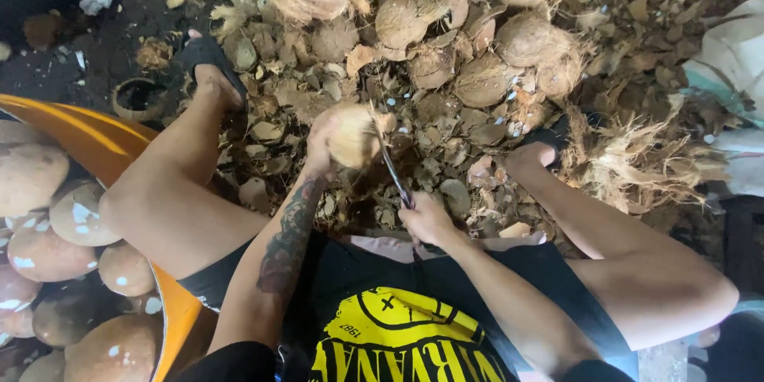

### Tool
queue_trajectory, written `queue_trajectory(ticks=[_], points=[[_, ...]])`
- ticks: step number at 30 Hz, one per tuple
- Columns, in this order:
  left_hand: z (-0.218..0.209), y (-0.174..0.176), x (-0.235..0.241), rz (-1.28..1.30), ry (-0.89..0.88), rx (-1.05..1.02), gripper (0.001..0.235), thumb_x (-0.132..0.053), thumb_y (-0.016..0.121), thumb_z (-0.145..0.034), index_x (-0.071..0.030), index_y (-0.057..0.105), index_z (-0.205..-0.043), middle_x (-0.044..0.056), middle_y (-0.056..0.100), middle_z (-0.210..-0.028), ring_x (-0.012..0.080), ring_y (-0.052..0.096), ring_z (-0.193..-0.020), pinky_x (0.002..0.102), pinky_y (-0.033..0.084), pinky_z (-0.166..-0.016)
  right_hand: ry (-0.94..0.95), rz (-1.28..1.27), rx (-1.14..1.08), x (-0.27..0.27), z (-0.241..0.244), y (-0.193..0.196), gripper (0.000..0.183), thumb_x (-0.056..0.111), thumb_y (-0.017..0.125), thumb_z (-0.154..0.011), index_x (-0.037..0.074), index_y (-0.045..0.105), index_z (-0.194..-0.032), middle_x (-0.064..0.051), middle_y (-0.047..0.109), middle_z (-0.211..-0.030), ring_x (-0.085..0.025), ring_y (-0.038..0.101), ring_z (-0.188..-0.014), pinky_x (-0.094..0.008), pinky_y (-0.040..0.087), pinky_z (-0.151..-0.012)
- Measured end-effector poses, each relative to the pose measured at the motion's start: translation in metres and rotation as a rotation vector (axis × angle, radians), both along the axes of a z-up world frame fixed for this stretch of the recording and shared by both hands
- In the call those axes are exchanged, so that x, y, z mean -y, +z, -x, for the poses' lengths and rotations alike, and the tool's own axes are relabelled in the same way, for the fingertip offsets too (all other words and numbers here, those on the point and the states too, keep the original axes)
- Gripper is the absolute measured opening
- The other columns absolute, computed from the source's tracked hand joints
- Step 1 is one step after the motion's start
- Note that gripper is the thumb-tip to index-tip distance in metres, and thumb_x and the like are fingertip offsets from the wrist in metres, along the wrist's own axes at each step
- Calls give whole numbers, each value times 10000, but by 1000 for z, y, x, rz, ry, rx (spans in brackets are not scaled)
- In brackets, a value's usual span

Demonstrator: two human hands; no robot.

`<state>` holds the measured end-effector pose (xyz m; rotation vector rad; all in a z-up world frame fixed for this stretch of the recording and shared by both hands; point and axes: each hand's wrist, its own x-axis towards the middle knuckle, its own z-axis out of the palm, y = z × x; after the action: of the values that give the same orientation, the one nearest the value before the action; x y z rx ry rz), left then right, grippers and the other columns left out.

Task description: The person sits on the ground and uses a knife to peel the husk off coconuts. They hold the coconut in one hand and strike it with the knife to remove the outer layer, then place the peeled coconut into a nearby container.

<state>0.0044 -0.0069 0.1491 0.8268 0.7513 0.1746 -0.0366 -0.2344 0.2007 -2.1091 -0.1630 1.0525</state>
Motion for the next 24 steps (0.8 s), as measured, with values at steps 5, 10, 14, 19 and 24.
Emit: queue_trajectory(ticks=[5,10,14,19,24], points=[[1,14,0,151,-141,-41,728,-601,724,-844,-79,649,-1345,230,662,-1360,349,639,-1206,508,515,-1098,-188,-186,-202,-13,2,46,183,49,605,-730,67,572,-551,-141,569,-405,-246,604,-331,-333,430,-337],[-8,-5,4,282,9,15,660,-663,670,-854,-136,727,-1247,170,755,-1251,310,740,-1080,471,594,-986,-698,-998,-549,-64,-1,50,94,0,553,-601,-9,462,-580,-276,404,-424,-442,516,-305,-495,383,-277],[-8,20,11,197,-89,95,701,-582,761,-813,-181,658,-1379,248,666,-1361,409,672,-1134,604,571,-973,-248,-1285,-13,-53,-16,134,168,-116,572,-786,-36,621,-647,-205,622,-520,-303,626,-416,-334,491,-416],[-5,-40,-21,117,-141,-33,742,-553,814,-815,-162,601,-1409,242,613,-1439,441,634,-1281,584,516,-1097,32,-708,746,-1,-20,23,76,81,675,-800,149,667,-767,-33,623,-606,-263,595,-498,-307,513,-508],[-3,0,-14,258,-180,-62,824,-631,748,-814,-145,599,-1463,213,624,-1462,375,647,-1259,554,557,-1064,-236,-33,-233,17,-11,-32,244,123,606,-773,37,594,-545,-146,596,-474,-274,618,-383,-399,497,-399]])
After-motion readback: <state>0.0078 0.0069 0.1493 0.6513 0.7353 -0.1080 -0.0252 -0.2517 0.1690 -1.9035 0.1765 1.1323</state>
